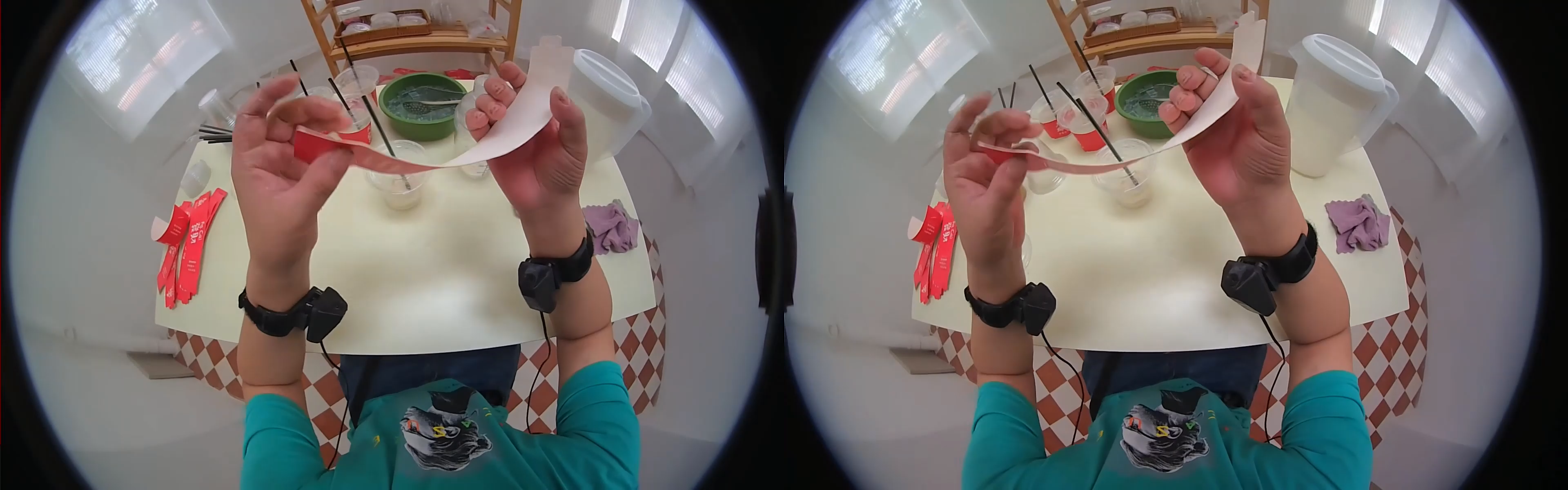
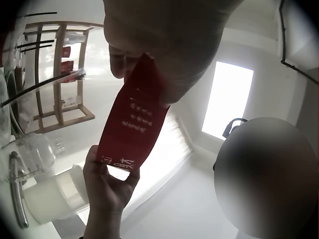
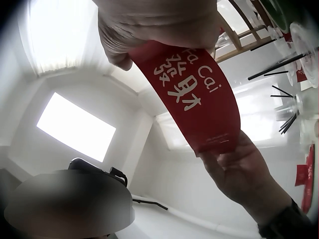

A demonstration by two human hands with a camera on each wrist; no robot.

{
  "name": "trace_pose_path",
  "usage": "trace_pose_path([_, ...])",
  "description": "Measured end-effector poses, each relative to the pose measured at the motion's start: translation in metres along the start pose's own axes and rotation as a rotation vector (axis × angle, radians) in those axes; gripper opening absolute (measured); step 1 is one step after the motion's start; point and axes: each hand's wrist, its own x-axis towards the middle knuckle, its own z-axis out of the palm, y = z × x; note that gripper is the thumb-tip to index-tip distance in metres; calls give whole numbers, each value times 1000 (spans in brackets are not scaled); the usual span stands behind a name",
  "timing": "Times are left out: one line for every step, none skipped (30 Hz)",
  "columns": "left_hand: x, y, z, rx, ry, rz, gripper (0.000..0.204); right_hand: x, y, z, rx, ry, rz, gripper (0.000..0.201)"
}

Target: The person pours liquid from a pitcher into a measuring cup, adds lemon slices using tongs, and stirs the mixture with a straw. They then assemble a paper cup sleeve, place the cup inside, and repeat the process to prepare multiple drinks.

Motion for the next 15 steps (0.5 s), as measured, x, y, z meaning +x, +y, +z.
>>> trace_pose_path([4, -11, 5, 7, 78, -1, 61, -1, -3, 4, -7, 63, -43, 46])
trace_pose_path([5, -18, 9, 5, 75, -2, 61, -1, -4, 9, -8, 64, -46, 46])
trace_pose_path([6, -25, 12, -153, 92, -152, 56, -2, -3, 13, -31, 88, -105, 44])
trace_pose_path([6, -30, 17, -312, 108, -303, 52, -1, -3, 15, -56, 112, -164, 41])
trace_pose_path([5, -32, 24, -324, 74, -354, 38, -1, -4, 14, -62, 115, -166, 41])
trace_pose_path([6, -36, 24, -330, 71, -358, 38, -1, -4, 12, -83, 111, -176, 39])
trace_pose_path([7, -39, 23, -440, 21, -397, 33, 0, -4, 10, -103, 106, -187, 36])
trace_pose_path([8, -42, 22, -550, -28, -436, 31, 0, -5, 8, -107, 111, -190, 36])
trace_pose_path([11, -44, 22, -613, -49, -433, 31, 0, -4, 7, -131, 100, -181, 35])
trace_pose_path([14, -48, 20, -617, -48, -435, 31, 1, -4, 6, -154, 89, -170, 34])
trace_pose_path([17, -54, 17, -694, -128, -397, 29, 1, -2, 4, -157, 89, -168, 34])
trace_pose_path([20, -56, 17, -770, -208, -356, 28, 0, 0, 2, -248, 84, -146, 38])
trace_pose_path([22, -57, 17, -765, -188, -347, 22, 0, 2, 2, -340, 79, -123, 41])
trace_pose_path([21, -55, 17, -771, -183, -346, 22, 0, 4, 3, -346, 81, -118, 41])
trace_pose_path([20, -53, 17, -687, -128, -389, 19, 0, 8, 5, -478, 75, -82, 46])
